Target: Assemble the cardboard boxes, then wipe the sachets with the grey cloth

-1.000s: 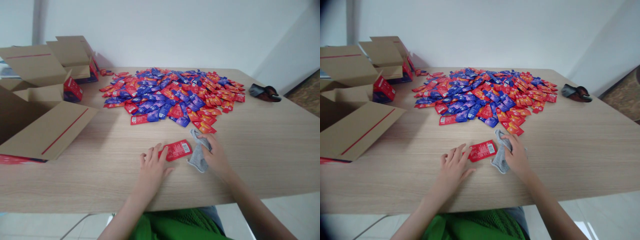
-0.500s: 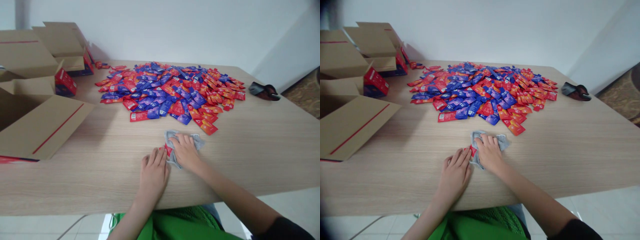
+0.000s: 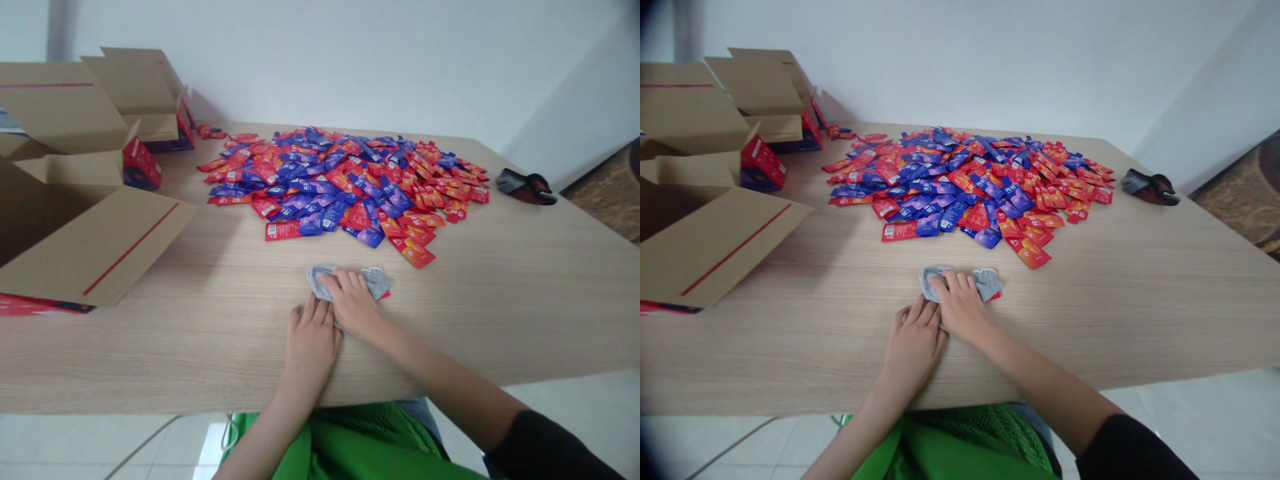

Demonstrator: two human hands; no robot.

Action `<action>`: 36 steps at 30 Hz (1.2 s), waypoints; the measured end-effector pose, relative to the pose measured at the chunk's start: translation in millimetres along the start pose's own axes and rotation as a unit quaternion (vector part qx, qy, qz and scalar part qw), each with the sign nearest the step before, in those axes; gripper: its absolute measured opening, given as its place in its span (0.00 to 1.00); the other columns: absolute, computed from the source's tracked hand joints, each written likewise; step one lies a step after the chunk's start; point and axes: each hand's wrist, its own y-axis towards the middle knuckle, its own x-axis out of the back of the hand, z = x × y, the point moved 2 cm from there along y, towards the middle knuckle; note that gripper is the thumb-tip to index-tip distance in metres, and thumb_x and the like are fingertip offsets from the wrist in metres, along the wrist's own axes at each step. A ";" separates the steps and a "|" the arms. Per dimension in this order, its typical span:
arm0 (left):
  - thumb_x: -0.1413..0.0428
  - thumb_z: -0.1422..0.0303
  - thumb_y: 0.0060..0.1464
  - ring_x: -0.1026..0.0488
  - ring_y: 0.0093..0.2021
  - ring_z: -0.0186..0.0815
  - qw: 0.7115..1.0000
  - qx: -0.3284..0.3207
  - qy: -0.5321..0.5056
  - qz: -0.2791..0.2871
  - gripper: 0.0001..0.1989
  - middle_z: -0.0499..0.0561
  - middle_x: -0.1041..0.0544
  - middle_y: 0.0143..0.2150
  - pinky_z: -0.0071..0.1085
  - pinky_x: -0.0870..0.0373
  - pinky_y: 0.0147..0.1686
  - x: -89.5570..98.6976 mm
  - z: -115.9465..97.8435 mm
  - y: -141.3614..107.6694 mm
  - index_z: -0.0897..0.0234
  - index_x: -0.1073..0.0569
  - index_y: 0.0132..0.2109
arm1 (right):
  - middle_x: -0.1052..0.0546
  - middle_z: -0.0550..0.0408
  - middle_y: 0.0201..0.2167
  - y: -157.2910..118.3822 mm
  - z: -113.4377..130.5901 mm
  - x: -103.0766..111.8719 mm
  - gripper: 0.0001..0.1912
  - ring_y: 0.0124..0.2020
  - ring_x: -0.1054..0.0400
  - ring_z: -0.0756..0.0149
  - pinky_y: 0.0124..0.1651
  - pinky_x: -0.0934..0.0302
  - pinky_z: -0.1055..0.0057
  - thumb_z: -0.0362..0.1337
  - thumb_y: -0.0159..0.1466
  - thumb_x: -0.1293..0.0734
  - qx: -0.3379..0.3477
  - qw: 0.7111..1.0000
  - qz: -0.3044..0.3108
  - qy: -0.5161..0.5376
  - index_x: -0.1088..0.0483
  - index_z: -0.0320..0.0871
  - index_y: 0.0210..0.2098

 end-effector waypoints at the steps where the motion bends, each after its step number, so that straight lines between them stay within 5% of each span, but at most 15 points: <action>1: 0.51 0.68 0.63 0.37 0.65 0.46 1.000 0.002 0.002 0.001 0.19 0.54 0.27 0.62 0.48 0.37 0.57 0.2 -0.6 0.6 0.63 0.28 0.59 | 0.32 0.42 0.54 -2.4 -1.9 -3.0 0.23 0.47 0.40 0.53 0.48 0.46 0.59 0.32 0.67 0.42 0.000 1.000 0.007 -0.008 0.37 0.42 0.61; 9: 0.54 0.72 0.62 0.39 0.67 0.46 1.000 0.017 0.012 0.011 0.25 0.52 0.36 0.68 0.51 0.37 0.58 -4.0 -5.1 1.7 0.63 0.35 0.65 | 0.33 0.40 0.52 -42.1 -82.4 4.2 0.27 0.51 0.40 0.49 0.50 0.45 0.56 0.27 0.62 0.42 -0.159 0.986 -0.030 -0.046 0.38 0.37 0.61; 13: 0.55 0.72 0.63 0.40 0.68 0.48 1.000 0.023 0.002 0.012 0.25 0.51 0.36 0.68 0.52 0.37 0.59 -5.4 -6.0 1.0 0.64 0.35 0.65 | 0.33 0.39 0.50 -33.2 -53.2 10.6 0.29 0.50 0.40 0.52 0.52 0.44 0.58 0.24 0.61 0.43 -0.144 0.987 -0.069 0.000 0.42 0.33 0.62; 18: 0.53 0.71 0.62 0.40 0.67 0.48 0.999 0.030 -0.002 0.032 0.21 0.55 0.30 0.64 0.53 0.39 0.61 -4.6 -4.9 1.4 0.65 0.30 0.61 | 0.32 0.43 0.52 -15.8 -2.8 -5.4 0.23 0.45 0.40 0.53 0.49 0.46 0.58 0.31 0.66 0.41 -0.028 1.000 -0.009 0.005 0.36 0.43 0.60; 27: 0.55 0.75 0.61 0.40 0.68 0.48 0.999 0.027 0.001 0.024 0.26 0.52 0.37 0.68 0.53 0.36 0.59 -6.7 -5.1 1.2 0.62 0.36 0.66 | 0.32 0.40 0.49 -46.3 -69.4 6.9 0.24 0.46 0.39 0.51 0.48 0.45 0.58 0.26 0.63 0.42 -0.145 0.987 -0.012 -0.071 0.37 0.36 0.58; 30: 0.55 0.74 0.61 0.40 0.68 0.48 0.999 0.027 -0.001 0.020 0.26 0.53 0.37 0.68 0.53 0.36 0.59 -7.3 -5.7 1.7 0.63 0.36 0.66 | 0.31 0.40 0.49 -34.1 -51.8 11.5 0.24 0.48 0.40 0.51 0.50 0.45 0.59 0.24 0.62 0.43 -0.147 0.988 -0.030 -0.035 0.37 0.35 0.57; 36: 0.54 0.71 0.63 0.39 0.67 0.48 0.998 0.037 -0.014 0.044 0.21 0.56 0.28 0.62 0.52 0.39 0.61 -3.7 -5.2 2.1 0.65 0.28 0.59 | 0.31 0.43 0.54 -8.0 -3.2 -6.3 0.22 0.47 0.40 0.53 0.50 0.47 0.59 0.29 0.67 0.43 -0.018 1.000 0.013 0.017 0.37 0.40 0.60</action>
